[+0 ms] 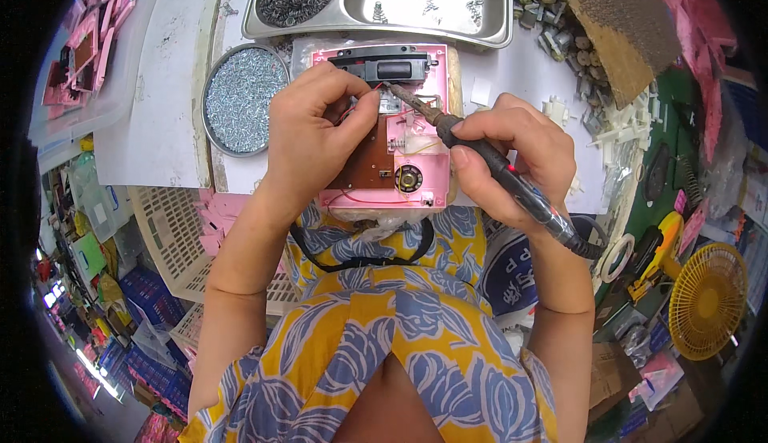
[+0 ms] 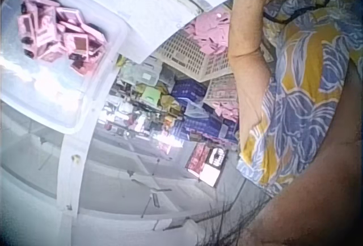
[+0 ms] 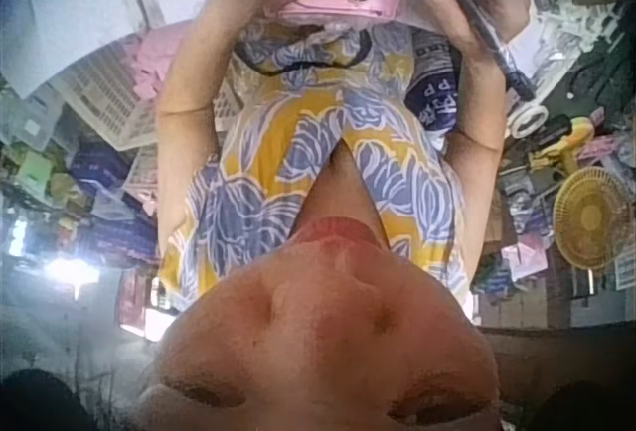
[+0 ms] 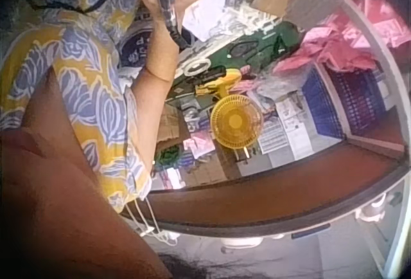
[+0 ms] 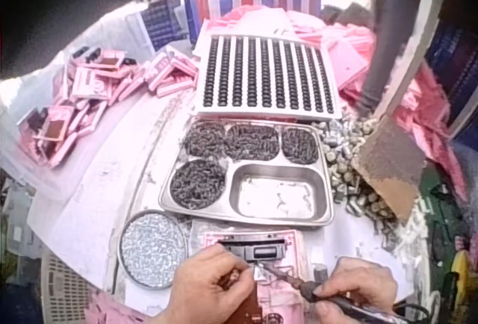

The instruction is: Soldering electronic components into a pink plastic shell and using an electric screwdriver to secure the housing.

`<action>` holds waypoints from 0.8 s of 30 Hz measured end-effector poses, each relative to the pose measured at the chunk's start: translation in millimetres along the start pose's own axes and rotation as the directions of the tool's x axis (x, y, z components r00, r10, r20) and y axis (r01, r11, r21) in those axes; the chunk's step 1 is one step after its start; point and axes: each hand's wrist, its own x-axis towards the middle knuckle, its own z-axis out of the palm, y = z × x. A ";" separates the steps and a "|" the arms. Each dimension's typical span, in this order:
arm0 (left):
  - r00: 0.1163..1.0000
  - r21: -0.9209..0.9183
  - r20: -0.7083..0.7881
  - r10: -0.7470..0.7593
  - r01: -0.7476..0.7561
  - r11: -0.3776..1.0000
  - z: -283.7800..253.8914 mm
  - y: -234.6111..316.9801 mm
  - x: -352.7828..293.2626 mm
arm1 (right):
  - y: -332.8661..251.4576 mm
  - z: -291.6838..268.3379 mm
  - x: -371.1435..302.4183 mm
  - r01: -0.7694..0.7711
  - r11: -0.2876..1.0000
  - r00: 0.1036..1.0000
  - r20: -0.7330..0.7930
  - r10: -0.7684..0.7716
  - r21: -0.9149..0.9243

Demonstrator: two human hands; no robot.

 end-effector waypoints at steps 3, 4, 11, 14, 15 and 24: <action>1.000 0.011 -0.004 0.000 0.000 1.000 -0.9 0.6 -0.2 | 0.8 -2.0 1.5 0.022 0.999 0.999 0.030 -0.021 -0.023; 1.000 0.003 -0.008 -0.001 0.001 1.000 -0.3 0.6 -0.4 | 0.7 -2.7 2.1 0.030 0.999 0.999 0.040 -0.028 -0.034; 1.000 -0.003 -0.030 -0.001 0.001 1.000 1.5 0.7 -1.1 | 3.8 -13.4 8.0 0.229 0.969 0.970 0.109 -0.218 -0.096; 0.999 0.027 -0.039 0.013 -0.012 1.000 2.3 0.6 -0.8 | 1.7 -16.4 5.4 0.126 0.989 0.990 0.077 -0.121 -0.071; 0.999 0.035 -0.032 0.009 -0.007 0.999 2.3 1.0 -0.7 | 2.7 -15.5 6.7 0.119 0.990 0.990 0.082 -0.112 -0.077; 1.000 0.050 -0.031 0.000 0.002 0.999 2.9 3.1 -0.5 | 3.7 -7.3 9.8 0.076 0.993 0.992 0.107 -0.067 -0.087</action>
